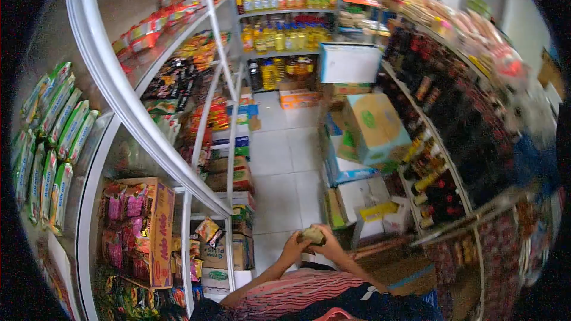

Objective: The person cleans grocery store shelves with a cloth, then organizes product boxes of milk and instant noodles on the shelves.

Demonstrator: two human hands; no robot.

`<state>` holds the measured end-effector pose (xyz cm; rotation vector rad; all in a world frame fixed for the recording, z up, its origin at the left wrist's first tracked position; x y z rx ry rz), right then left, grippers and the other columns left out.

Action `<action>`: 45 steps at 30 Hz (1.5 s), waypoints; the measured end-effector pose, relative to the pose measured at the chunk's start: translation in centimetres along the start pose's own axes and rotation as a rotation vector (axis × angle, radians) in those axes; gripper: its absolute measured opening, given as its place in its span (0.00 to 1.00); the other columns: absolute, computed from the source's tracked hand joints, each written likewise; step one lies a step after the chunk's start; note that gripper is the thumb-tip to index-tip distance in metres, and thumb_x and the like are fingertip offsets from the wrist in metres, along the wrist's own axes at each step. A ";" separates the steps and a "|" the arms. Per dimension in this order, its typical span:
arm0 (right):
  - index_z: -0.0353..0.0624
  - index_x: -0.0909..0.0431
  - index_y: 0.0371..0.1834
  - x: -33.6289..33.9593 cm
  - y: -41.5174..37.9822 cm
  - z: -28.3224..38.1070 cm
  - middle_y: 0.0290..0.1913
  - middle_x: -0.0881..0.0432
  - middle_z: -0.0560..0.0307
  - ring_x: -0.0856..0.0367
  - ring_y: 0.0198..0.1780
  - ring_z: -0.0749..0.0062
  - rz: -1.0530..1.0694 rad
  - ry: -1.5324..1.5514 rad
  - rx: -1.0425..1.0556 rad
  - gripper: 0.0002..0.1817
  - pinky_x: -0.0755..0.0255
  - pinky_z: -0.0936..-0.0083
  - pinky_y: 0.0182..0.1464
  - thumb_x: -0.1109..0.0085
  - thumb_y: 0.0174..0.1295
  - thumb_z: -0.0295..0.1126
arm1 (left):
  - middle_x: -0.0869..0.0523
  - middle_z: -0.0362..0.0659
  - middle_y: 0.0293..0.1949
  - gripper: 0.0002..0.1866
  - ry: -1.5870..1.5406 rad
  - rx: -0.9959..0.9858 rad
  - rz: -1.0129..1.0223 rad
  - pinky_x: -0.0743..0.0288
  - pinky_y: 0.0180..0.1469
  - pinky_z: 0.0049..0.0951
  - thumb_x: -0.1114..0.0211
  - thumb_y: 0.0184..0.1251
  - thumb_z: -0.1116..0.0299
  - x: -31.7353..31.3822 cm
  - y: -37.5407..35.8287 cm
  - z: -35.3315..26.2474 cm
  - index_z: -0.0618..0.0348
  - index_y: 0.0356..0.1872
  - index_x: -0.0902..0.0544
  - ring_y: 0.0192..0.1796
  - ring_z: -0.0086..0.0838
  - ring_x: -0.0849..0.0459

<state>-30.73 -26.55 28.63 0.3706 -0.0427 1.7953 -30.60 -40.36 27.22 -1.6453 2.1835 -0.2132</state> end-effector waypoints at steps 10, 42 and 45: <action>0.47 0.44 0.62 -0.2 23.9 -3.2 0.57 0.38 0.54 0.37 0.57 0.69 0.398 0.435 -0.103 0.30 0.39 0.74 0.56 0.44 0.56 0.31 | 0.23 0.44 0.40 0.17 -0.203 -0.370 -0.525 0.25 0.41 0.26 0.43 0.53 0.78 9.1 12.9 -8.9 0.63 0.47 0.30 0.39 0.27 0.22; 0.43 0.32 0.43 -38.8 45.7 2.3 0.45 0.31 0.45 0.24 0.36 0.52 1.209 -0.276 1.429 0.18 0.28 0.63 0.30 0.50 0.54 0.42 | 0.39 0.61 0.58 0.40 0.841 0.720 -2.058 0.50 0.62 0.43 0.37 0.45 0.59 31.5 19.8 -14.5 0.75 0.57 0.43 0.60 0.51 0.41; 0.46 0.31 0.38 -41.0 45.0 4.4 0.42 0.32 0.49 0.23 0.30 0.54 1.246 -0.124 1.411 0.13 0.28 0.61 0.28 0.53 0.55 0.42 | 0.37 0.62 0.55 0.38 0.744 0.749 -2.220 0.48 0.62 0.41 0.38 0.44 0.64 31.6 20.4 -15.2 0.77 0.55 0.42 0.58 0.51 0.40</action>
Point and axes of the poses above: each hand's wrist, its own y-axis towards the middle knuckle, its own x-axis out of the back of the hand, z = x × y, the point moved 3 cm from there along y, towards the middle knuckle
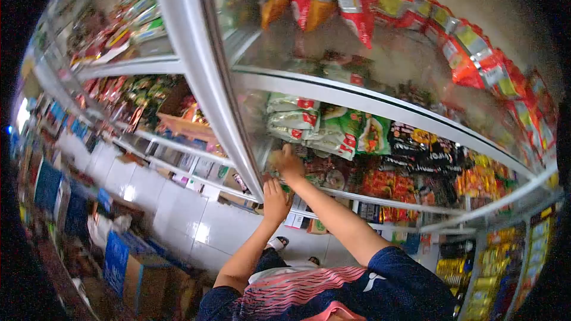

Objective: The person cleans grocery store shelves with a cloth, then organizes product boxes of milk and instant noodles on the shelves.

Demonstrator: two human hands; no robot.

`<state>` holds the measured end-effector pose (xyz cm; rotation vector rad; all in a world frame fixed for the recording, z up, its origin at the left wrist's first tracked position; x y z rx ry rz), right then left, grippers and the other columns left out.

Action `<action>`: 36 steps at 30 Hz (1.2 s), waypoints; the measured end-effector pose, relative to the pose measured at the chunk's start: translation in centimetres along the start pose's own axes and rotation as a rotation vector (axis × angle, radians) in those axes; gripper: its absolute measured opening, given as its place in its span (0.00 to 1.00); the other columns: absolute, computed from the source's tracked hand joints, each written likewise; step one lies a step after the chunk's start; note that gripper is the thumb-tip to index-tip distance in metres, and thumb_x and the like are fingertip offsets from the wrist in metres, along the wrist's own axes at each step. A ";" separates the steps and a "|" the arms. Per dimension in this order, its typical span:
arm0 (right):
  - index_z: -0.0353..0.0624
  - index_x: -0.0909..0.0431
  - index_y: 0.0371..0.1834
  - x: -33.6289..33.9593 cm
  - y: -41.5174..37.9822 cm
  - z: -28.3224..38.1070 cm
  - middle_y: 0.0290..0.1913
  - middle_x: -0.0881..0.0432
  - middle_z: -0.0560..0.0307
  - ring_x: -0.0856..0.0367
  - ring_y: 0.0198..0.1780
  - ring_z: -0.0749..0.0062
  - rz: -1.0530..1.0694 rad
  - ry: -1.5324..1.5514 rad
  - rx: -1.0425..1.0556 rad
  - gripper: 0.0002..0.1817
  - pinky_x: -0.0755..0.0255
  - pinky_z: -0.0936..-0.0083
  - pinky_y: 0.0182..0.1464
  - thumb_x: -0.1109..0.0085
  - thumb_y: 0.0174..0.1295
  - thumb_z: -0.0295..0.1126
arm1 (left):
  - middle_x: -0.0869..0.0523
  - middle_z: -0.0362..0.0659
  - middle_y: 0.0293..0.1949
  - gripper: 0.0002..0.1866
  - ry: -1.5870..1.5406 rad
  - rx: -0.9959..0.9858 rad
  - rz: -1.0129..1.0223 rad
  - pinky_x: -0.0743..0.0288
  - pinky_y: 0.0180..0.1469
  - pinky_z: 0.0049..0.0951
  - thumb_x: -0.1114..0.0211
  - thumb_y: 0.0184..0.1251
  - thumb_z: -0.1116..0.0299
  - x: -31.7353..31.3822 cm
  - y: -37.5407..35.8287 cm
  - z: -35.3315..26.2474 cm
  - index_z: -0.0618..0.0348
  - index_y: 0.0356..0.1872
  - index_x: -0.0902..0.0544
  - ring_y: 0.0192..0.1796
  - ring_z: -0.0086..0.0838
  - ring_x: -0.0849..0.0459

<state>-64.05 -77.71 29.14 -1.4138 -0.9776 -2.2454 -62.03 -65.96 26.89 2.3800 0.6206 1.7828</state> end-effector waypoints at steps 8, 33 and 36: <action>0.48 0.32 0.36 2.3 -1.7 0.6 0.39 0.33 0.50 0.23 0.32 0.53 -0.072 -0.005 0.417 0.13 0.28 0.60 0.31 0.47 0.53 0.42 | 0.29 0.56 0.44 0.30 0.005 0.056 -0.050 0.40 0.54 0.36 0.39 0.43 0.66 1.5 0.7 -0.1 0.75 0.48 0.34 0.49 0.46 0.33; 0.46 0.31 0.39 1.9 0.9 0.2 0.32 0.25 0.54 0.20 0.28 0.57 0.224 -0.306 0.305 0.15 0.26 0.61 0.27 0.54 0.56 0.44 | 0.24 0.51 0.31 0.19 0.599 -0.135 -0.125 0.33 0.32 0.34 0.52 0.53 0.65 -0.5 1.4 -0.3 0.68 0.43 0.30 0.33 0.35 0.27; 0.46 0.29 0.25 -1.3 3.8 -0.9 0.23 0.26 0.58 0.22 0.19 0.64 -0.063 -0.479 0.279 0.09 0.28 0.68 0.17 0.51 0.54 0.39 | 0.23 0.54 0.34 0.21 0.717 -0.149 -0.123 0.32 0.34 0.37 0.52 0.53 0.65 -0.9 1.1 0.4 0.69 0.45 0.30 0.34 0.37 0.27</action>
Point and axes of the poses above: each hand's wrist, its own y-axis towards the middle knuckle, its own x-axis out of the back of the hand, z = x × y, the point moved 3 cm from there along y, towards the middle knuckle
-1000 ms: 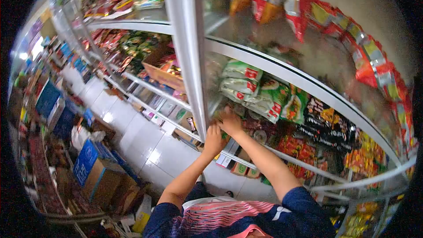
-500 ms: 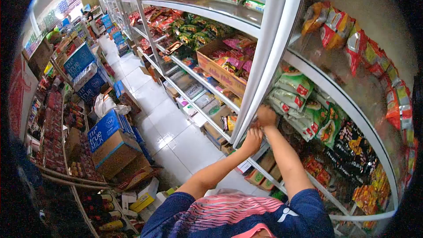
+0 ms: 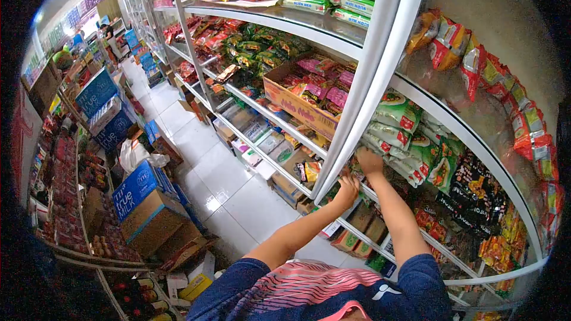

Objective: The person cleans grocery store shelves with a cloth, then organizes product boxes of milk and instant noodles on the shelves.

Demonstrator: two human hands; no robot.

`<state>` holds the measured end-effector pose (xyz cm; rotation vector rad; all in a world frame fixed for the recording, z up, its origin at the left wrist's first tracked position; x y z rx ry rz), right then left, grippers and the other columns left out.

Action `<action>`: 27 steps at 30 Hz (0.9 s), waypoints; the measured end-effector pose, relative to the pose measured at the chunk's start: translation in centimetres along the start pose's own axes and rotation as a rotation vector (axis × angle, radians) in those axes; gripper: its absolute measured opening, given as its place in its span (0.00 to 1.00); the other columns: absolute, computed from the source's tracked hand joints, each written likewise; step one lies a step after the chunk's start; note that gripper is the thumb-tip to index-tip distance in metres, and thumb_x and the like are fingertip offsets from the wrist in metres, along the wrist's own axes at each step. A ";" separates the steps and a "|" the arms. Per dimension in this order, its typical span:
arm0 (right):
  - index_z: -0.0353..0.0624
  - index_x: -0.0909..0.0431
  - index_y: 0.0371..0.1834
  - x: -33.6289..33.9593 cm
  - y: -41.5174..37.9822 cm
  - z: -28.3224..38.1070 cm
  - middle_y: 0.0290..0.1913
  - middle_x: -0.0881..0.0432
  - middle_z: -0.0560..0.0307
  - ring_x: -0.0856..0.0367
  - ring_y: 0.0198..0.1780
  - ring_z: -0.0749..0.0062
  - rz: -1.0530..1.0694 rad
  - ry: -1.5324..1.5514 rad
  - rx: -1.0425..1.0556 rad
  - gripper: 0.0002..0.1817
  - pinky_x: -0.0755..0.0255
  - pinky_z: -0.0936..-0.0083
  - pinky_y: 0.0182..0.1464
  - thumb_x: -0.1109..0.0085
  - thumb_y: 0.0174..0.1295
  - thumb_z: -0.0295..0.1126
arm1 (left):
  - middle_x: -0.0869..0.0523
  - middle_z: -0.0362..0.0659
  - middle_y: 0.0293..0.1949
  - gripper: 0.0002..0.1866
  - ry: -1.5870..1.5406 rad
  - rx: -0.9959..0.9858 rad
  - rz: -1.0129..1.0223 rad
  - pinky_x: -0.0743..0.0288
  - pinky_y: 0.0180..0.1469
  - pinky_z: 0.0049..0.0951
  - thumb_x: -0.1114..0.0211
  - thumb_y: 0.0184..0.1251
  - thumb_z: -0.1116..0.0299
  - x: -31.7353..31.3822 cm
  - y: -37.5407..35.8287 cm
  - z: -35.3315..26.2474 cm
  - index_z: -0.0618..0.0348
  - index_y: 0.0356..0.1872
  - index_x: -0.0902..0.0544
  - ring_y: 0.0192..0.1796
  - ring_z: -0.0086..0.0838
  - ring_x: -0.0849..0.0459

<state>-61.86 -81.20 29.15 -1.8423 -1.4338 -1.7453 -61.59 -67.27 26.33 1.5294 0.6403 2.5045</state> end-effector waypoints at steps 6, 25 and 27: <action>0.45 0.27 0.28 -3.0 -0.1 0.9 0.25 0.23 0.55 0.20 0.26 0.63 0.173 -0.029 0.042 0.10 0.26 0.66 0.23 0.52 0.52 0.38 | 0.25 0.59 0.40 0.28 -0.034 -0.048 0.066 0.31 0.35 0.41 0.49 0.50 0.60 -0.3 -0.2 0.1 0.71 0.51 0.32 0.37 0.40 0.27; 0.40 0.28 0.39 -1.2 -3.5 -0.1 0.28 0.20 0.42 0.19 0.31 0.54 0.169 0.237 -0.166 0.16 0.26 0.59 0.30 0.57 0.57 0.40 | 0.24 0.64 0.42 0.21 0.212 -0.072 -0.042 0.28 0.34 0.49 0.52 0.56 0.63 -2.9 -0.1 -1.4 0.68 0.47 0.30 0.40 0.50 0.24; 0.41 0.26 0.36 1.9 -1.7 -0.1 0.28 0.20 0.43 0.19 0.28 0.54 0.299 0.224 -0.168 0.15 0.26 0.59 0.28 0.57 0.57 0.40 | 0.24 0.65 0.42 0.20 0.209 -0.087 -0.053 0.27 0.32 0.49 0.52 0.56 0.64 -3.6 0.1 -1.7 0.68 0.46 0.30 0.39 0.50 0.23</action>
Point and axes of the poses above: each hand's wrist, its own y-axis towards the middle knuckle, its own x-axis out of the back of the hand, z = x × y, the point moved 3 cm from there along y, towards the middle knuckle
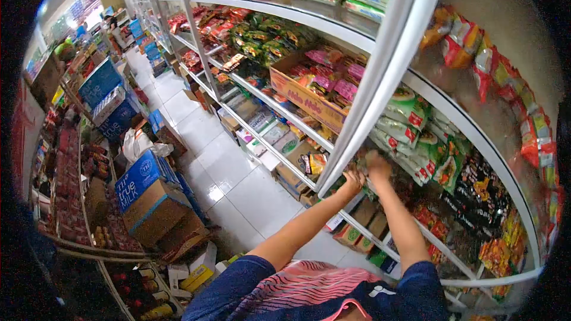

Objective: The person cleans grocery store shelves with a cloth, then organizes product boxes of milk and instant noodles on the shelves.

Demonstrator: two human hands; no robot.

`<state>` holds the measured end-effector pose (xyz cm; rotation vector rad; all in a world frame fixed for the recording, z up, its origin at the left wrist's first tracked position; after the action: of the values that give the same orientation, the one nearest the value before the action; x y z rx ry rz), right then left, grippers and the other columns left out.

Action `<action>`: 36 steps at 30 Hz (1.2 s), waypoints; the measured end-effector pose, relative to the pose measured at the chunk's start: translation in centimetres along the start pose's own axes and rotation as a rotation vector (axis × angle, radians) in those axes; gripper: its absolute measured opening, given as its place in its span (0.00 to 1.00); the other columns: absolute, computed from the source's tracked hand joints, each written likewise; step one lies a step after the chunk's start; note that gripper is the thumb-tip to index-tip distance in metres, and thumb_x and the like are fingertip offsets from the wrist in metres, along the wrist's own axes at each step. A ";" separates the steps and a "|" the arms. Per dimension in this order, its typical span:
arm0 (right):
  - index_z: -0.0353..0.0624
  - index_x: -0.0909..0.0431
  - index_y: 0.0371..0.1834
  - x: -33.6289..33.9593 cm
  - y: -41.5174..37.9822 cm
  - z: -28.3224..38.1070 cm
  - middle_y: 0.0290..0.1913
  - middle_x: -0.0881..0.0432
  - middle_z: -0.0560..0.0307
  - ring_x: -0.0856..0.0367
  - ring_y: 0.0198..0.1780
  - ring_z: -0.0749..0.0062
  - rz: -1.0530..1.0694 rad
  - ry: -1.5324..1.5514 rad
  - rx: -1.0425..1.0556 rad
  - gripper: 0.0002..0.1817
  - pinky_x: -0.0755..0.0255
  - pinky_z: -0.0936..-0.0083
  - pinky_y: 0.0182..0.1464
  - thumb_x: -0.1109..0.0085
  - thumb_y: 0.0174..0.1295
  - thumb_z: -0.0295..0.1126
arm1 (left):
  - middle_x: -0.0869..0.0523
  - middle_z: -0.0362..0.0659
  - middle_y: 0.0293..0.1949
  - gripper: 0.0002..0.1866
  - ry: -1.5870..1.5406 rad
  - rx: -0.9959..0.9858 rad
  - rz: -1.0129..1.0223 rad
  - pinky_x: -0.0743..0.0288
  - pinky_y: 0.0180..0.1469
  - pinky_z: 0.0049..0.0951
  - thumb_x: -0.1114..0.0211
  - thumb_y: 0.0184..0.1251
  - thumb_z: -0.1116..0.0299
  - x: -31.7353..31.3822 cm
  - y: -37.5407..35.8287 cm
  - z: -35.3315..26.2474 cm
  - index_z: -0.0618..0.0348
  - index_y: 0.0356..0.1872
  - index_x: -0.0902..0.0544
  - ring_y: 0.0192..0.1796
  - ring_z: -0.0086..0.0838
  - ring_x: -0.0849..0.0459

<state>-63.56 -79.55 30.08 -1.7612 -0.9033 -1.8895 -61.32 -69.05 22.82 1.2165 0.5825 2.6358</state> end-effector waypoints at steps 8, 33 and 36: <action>0.40 0.26 0.31 -1.0 2.3 0.9 0.27 0.21 0.46 0.20 0.32 0.56 -0.107 0.001 -0.262 0.09 0.26 0.61 0.32 0.54 0.53 0.33 | 0.22 0.58 0.33 0.20 -0.296 -0.063 0.094 0.29 0.31 0.50 0.52 0.55 0.63 -0.1 0.4 0.9 0.68 0.46 0.31 0.32 0.47 0.23; 0.50 0.21 0.29 3.3 -19.7 -16.3 0.26 0.20 0.54 0.21 0.28 0.57 -0.083 -0.014 -0.857 0.14 0.30 0.54 0.28 0.56 0.56 0.44 | 0.19 0.60 0.31 0.17 -0.187 -0.160 0.202 0.26 0.22 0.46 0.52 0.57 0.64 0.3 2.1 0.4 0.64 0.44 0.29 0.29 0.46 0.18; 0.47 0.22 0.36 3.9 -30.5 -29.5 0.32 0.20 0.46 0.21 0.33 0.54 -0.079 -0.030 -1.167 0.19 0.28 0.59 0.30 0.57 0.58 0.48 | 0.19 0.59 0.30 0.17 -0.218 -0.164 0.183 0.27 0.21 0.44 0.51 0.56 0.64 0.5 1.9 0.9 0.64 0.42 0.29 0.28 0.45 0.18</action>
<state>-106.10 -77.78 28.42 -2.3100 0.2790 -2.6980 -60.98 -70.35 24.52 1.5429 0.2230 2.5818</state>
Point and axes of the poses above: each hand's wrist, its own y-axis towards the middle knuckle, its own x-axis out of the back of the hand, z = x × y, the point moved 3 cm from there along y, towards the middle knuckle
